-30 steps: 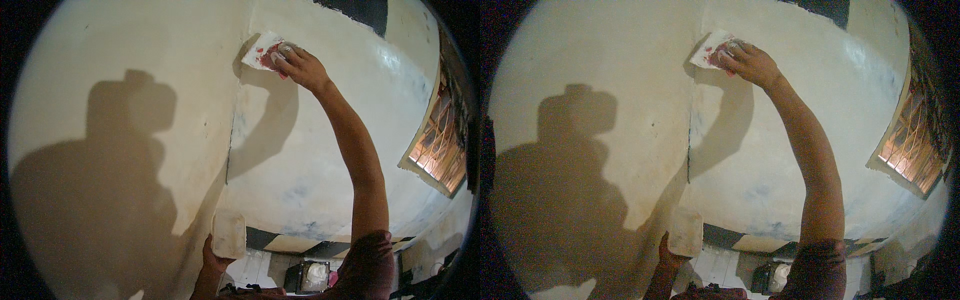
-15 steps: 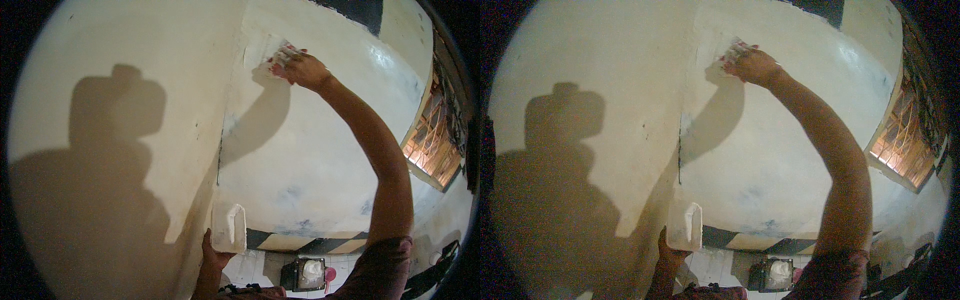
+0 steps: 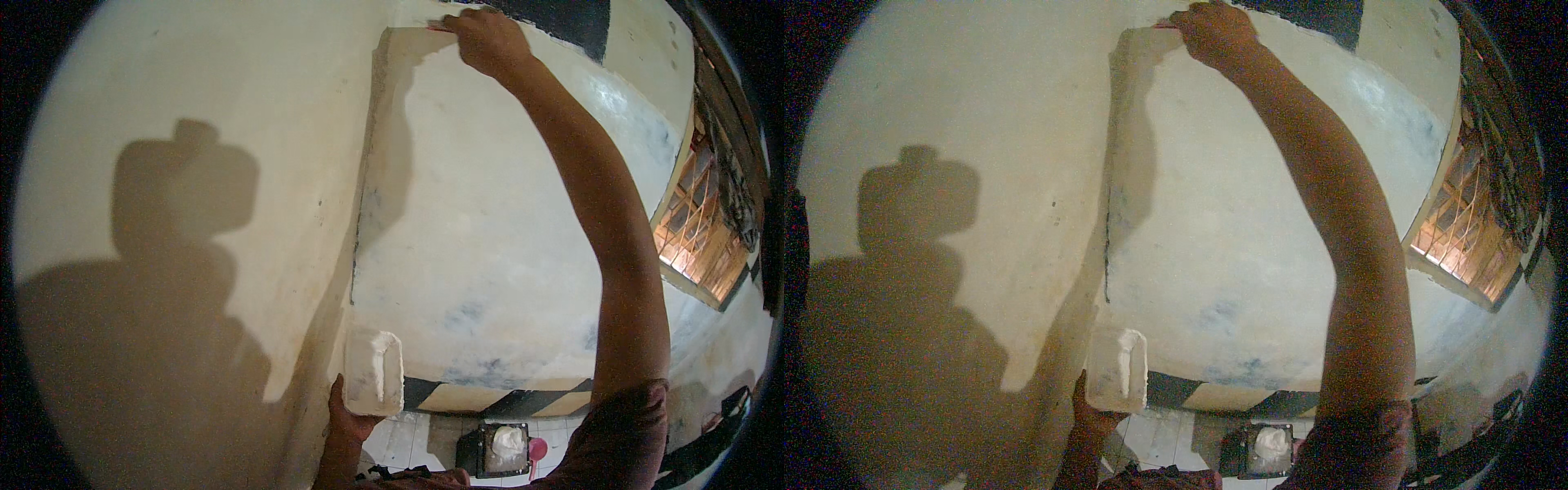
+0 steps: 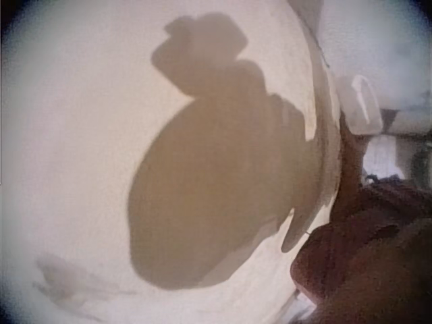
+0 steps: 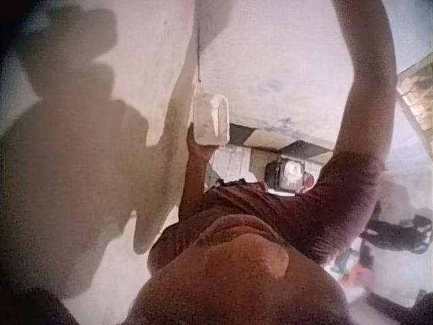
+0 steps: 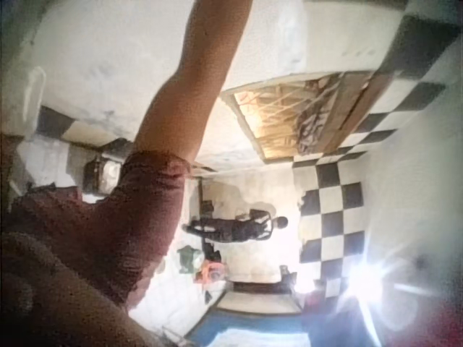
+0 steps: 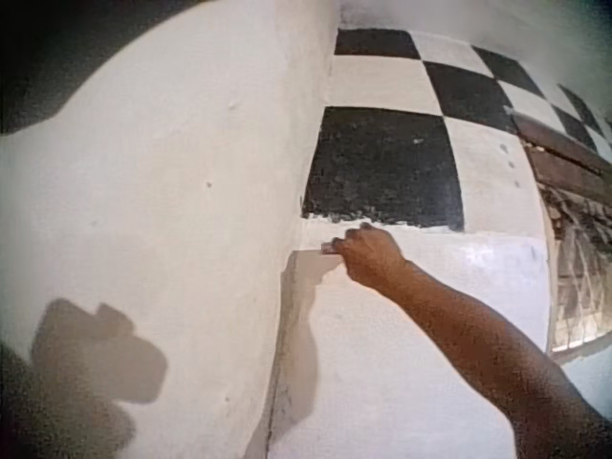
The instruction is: The person applies plaster to a wall using a putty knife and a plastic container, scraping the material from the container and spreading it over the wall surface.
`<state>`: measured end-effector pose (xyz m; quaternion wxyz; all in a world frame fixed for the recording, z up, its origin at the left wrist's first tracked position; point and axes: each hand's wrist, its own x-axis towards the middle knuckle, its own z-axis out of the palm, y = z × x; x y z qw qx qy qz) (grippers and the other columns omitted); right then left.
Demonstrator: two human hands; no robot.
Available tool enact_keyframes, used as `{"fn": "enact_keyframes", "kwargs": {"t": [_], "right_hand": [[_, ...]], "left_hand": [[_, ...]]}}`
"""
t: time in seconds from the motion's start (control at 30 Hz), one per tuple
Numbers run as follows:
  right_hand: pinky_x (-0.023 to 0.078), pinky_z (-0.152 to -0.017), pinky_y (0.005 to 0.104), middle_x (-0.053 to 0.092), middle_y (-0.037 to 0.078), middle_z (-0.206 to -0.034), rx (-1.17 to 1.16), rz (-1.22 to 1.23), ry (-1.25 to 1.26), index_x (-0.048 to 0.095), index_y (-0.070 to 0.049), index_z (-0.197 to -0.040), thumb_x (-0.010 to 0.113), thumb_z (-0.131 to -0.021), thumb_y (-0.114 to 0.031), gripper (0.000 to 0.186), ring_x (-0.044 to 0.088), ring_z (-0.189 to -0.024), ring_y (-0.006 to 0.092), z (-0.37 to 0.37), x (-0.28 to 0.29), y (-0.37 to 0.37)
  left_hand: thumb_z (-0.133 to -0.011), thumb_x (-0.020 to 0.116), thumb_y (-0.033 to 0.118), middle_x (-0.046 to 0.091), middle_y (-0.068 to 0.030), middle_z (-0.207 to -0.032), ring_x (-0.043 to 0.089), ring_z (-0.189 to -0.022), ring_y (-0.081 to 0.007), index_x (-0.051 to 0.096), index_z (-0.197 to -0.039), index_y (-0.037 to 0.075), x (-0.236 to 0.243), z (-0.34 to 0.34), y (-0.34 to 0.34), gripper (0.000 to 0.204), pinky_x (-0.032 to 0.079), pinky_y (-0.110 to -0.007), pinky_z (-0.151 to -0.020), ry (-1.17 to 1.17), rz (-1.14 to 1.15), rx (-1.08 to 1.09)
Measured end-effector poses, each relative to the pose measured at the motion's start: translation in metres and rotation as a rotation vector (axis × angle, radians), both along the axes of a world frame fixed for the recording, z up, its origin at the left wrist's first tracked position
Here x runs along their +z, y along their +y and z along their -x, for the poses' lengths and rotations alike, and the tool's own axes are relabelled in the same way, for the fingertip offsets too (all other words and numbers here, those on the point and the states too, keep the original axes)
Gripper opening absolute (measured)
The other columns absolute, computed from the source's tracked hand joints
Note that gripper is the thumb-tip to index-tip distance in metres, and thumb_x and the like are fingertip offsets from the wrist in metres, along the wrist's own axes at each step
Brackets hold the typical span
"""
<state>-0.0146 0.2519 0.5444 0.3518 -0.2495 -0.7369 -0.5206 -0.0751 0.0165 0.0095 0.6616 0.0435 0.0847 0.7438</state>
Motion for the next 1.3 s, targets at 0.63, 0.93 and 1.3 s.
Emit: {"fn": "enact_keyframes", "kwargs": {"t": [0.63, 0.93, 1.3], "right_hand": [[0.054, -0.07, 0.0371, 0.063, 0.009, -0.092, 0.12, 0.257, -0.396, 0.064, -0.015, -0.103, 0.056, -0.085, -0.019, 0.021, 0.06, -0.088, 0.025, 0.024, -0.179, 0.004], [0.053, -0.076, 0.0408, 0.063, 0.011, -0.092, 0.203, -0.165, 0.033, 0.057, -0.014, -0.114, 0.051, -0.082, -0.003, 0.035, 0.061, -0.091, 0.0284, 0.01, -0.01, 0.03], [0.056, -0.07, 0.0401, 0.065, 0.008, -0.095, 0.147, -0.106, -0.053, 0.065, -0.012, -0.091, 0.056, -0.079, -0.011, 0.015, 0.064, -0.088, 0.027, 0.033, -0.025, 0.088]], "left_hand": [[-0.084, 0.045, 0.059, 0.052, -0.0168, -0.124, 0.055, -0.11, -0.0398, 0.039, -0.135, 0.01, -0.005, 0.003, 0.012, 0.071, 0.049, -0.061, -0.082, -0.023, 0.028, 0.009], [-0.084, 0.046, 0.058, 0.053, -0.0139, -0.125, 0.055, -0.111, -0.0372, 0.039, -0.137, 0.013, -0.002, -0.003, 0.007, 0.07, 0.049, -0.06, -0.083, 0.027, 0.029, -0.051], [-0.081, 0.049, 0.06, 0.051, -0.0146, -0.127, 0.053, -0.113, -0.0376, 0.039, -0.136, 0.012, 0.012, -0.004, -0.007, 0.073, 0.048, -0.06, -0.085, 0.026, 0.048, 0.013]]}}
